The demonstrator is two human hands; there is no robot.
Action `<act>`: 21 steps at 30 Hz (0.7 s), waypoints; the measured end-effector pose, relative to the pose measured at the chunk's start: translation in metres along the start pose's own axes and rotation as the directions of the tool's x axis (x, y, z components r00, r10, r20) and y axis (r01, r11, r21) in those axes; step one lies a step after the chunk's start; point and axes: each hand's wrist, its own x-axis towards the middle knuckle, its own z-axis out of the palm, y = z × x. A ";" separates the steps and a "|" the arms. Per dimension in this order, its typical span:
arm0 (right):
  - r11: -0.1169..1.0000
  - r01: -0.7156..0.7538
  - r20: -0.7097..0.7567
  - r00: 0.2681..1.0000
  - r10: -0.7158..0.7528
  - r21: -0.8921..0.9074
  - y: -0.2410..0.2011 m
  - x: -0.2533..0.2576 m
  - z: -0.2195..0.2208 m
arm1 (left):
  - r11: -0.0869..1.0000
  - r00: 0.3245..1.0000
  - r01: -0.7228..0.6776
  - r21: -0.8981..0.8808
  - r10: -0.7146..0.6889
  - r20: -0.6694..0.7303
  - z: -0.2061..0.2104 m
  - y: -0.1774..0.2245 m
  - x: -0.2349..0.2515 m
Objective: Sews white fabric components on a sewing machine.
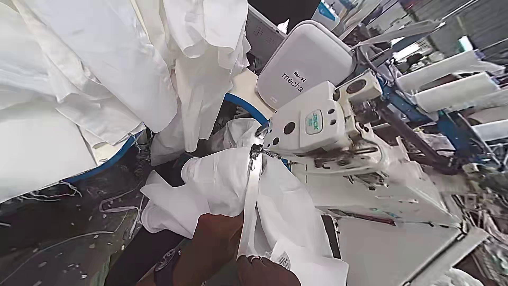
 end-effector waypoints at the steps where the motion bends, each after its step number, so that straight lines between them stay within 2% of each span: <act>1: 1.000 0.000 0.026 1.000 0.000 0.014 0.004 0.004 -0.003 | 1.000 1.000 -0.003 -0.025 0.003 -0.031 0.004 -0.004 0.006; 3: 0.999 -0.004 0.065 0.998 0.001 0.043 0.009 0.013 -0.011 | 0.999 0.998 -0.035 0.026 0.037 -0.050 0.005 -0.010 0.019; 4: 0.998 -0.009 0.079 0.997 0.004 0.065 0.011 0.013 -0.013 | 0.990 0.997 -0.068 0.124 0.072 -0.027 0.000 -0.008 0.024; 6: 0.992 -0.014 0.070 0.998 0.006 0.123 0.013 0.010 -0.015 | 0.956 0.989 -0.130 0.264 0.107 0.101 -0.018 0.002 0.028; 8: 0.986 -0.006 0.067 0.998 -0.005 0.168 0.013 0.007 -0.015 | 0.957 0.967 -0.151 0.248 0.092 0.236 -0.033 0.011 0.024; 9: 0.983 -0.006 0.074 0.997 -0.007 0.182 0.013 0.006 -0.014 | 0.963 0.962 -0.144 0.229 0.081 0.261 -0.034 0.011 0.022; 14: 0.994 -0.042 0.057 0.998 0.036 0.101 0.013 0.011 -0.014 | 0.990 0.969 -0.078 0.120 0.047 0.242 -0.028 -0.002 0.028; 18: 0.987 0.031 0.067 0.997 -0.042 0.160 0.021 0.009 -0.013 | 0.997 0.951 0.014 0.070 -0.035 0.306 -0.029 0.001 0.029; 21: 0.987 0.008 0.032 0.999 -0.014 0.158 0.016 0.008 -0.011 | 0.998 0.948 0.013 0.066 -0.033 0.318 -0.028 -0.001 0.032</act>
